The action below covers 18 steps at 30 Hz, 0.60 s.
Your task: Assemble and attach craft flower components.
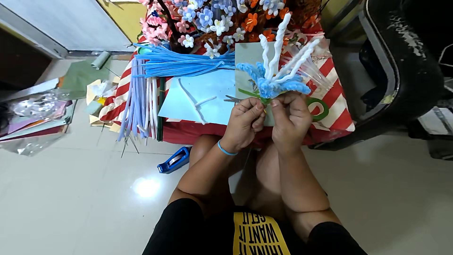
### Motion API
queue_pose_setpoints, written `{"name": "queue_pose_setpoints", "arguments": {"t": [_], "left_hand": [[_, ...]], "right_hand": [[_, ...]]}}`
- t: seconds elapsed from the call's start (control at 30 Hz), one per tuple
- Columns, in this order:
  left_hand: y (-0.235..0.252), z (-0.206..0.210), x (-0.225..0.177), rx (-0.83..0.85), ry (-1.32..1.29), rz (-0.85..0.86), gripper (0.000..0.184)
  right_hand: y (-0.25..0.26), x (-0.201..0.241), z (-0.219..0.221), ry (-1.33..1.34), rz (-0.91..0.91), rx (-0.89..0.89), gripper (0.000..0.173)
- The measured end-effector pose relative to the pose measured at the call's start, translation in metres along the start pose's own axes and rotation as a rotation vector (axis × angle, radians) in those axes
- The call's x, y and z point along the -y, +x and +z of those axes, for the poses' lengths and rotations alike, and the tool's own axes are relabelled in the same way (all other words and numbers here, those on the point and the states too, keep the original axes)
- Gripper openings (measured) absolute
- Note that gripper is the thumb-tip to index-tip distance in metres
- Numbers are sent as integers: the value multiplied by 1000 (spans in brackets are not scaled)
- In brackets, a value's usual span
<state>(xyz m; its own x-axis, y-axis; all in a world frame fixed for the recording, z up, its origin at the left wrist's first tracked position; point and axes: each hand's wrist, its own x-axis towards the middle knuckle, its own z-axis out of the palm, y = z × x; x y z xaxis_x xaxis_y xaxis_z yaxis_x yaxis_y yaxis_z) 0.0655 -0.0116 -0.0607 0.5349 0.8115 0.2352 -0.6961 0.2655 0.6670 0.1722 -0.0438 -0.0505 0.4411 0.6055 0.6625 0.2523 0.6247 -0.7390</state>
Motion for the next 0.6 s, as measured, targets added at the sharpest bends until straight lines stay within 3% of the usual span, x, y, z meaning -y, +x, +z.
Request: {"name": "queue_pose_setpoints", "arguments": {"t": [0.6], "left_hand": [[2,0,2,-77,38,6,19]], "right_hand": [[3,-6,-4,-217,-177,35,5]]}}
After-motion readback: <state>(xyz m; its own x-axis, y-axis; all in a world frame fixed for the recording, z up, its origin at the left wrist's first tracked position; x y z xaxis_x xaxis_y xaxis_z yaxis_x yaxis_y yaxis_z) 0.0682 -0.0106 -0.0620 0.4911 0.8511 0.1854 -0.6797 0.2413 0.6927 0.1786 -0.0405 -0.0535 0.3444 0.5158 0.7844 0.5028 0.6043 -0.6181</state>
